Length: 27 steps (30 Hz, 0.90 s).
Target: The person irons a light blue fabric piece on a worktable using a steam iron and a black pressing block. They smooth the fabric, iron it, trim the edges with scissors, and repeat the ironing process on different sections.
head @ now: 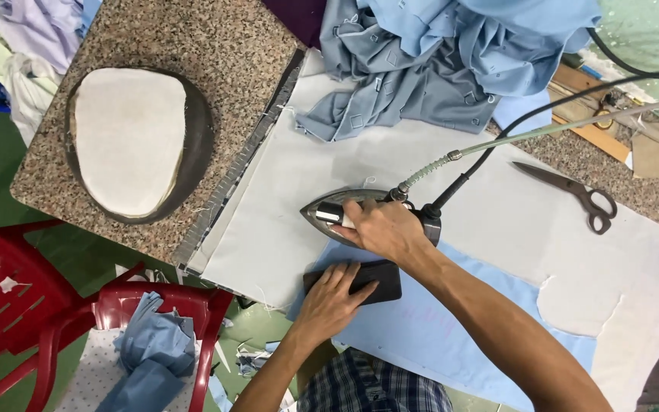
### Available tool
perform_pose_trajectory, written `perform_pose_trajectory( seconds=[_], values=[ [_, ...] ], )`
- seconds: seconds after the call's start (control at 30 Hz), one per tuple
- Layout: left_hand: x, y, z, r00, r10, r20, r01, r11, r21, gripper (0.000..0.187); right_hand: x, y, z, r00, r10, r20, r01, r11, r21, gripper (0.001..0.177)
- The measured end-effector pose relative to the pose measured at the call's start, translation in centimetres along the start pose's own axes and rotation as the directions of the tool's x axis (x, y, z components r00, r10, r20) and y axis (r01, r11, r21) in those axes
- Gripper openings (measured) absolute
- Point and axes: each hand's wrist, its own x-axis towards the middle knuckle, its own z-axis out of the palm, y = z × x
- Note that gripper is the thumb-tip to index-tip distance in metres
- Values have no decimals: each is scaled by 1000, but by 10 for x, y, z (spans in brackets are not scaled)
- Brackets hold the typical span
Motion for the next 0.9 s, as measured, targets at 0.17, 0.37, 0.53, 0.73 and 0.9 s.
perform_pose_trajectory(
  seconds=[0.17,0.37,0.53,0.73,0.9],
  values=[
    [0,1,5,999,-18,-27,20,997,78,69,9,4,-18,986,13,164,-35,991,129,55],
    [0,8,4,993,-82,-82,86,995,44,64,18,6,-43,963,-63,263,-17,957,291,49],
    [-2,12,12,992,-103,-68,107,992,60,59,17,13,-28,933,-114,342,-35,916,400,53],
    [3,10,7,994,-103,-19,104,993,59,54,18,11,-37,928,-79,365,-62,931,360,51],
    [-3,2,20,996,-62,-58,66,995,72,63,26,16,-36,928,-136,346,29,954,299,46]
  ],
)
